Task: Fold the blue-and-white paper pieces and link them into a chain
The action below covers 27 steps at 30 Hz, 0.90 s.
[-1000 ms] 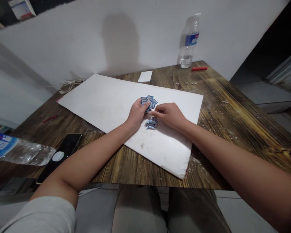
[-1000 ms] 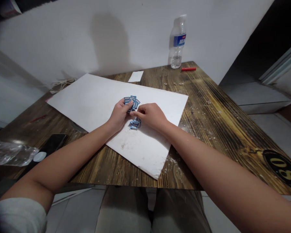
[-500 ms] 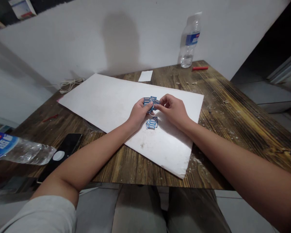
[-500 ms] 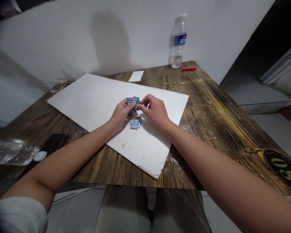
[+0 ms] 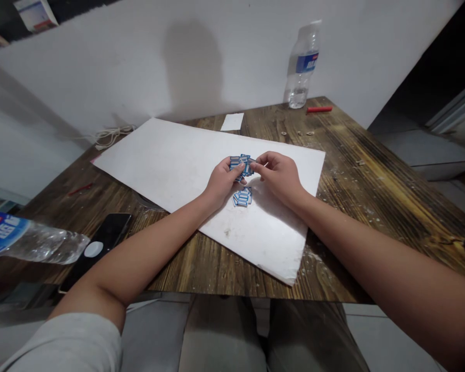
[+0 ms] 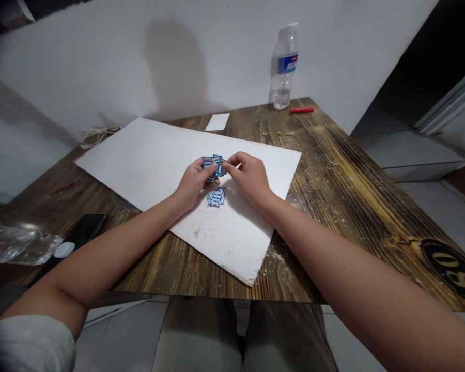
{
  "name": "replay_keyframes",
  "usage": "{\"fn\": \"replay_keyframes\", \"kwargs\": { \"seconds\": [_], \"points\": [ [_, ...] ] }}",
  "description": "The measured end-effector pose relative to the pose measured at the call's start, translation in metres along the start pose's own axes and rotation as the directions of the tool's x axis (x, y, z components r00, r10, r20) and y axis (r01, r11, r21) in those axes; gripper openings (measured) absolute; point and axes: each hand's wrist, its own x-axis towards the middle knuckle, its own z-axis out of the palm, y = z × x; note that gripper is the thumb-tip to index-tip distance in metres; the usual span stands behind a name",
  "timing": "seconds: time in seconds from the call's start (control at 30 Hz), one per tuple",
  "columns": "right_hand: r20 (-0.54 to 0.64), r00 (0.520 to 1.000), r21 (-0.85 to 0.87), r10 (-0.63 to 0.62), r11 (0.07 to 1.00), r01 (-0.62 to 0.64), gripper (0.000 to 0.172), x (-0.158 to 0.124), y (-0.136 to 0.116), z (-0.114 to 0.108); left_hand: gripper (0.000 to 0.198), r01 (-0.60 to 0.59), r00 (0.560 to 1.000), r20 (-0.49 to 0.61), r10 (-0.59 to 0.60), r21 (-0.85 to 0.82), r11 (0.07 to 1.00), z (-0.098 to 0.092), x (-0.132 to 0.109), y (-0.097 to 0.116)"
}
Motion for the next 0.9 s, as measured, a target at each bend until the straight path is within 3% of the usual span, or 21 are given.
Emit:
{"fn": "replay_keyframes", "kwargs": {
  "seconds": [0.53,0.7,0.9],
  "points": [
    [-0.116,0.992,0.333,0.052,0.943,-0.01,0.011,0.006,0.0,-0.002,0.008,0.001,1.0,-0.023,-0.001,0.004,1.0,-0.002,0.002,-0.002],
    [0.083,0.993,0.294,-0.086,0.954,0.058,0.011,-0.001,-0.007,-0.003,0.013,-0.022,0.999,-0.036,0.021,-0.027,0.999,-0.004,0.004,-0.005],
    [0.375,0.911,-0.017,-0.172,0.981,0.193,0.01,-0.01,-0.01,-0.005,0.013,-0.056,0.998,-0.023,0.055,-0.068,0.996,-0.006,0.007,-0.009]
  ]
}}
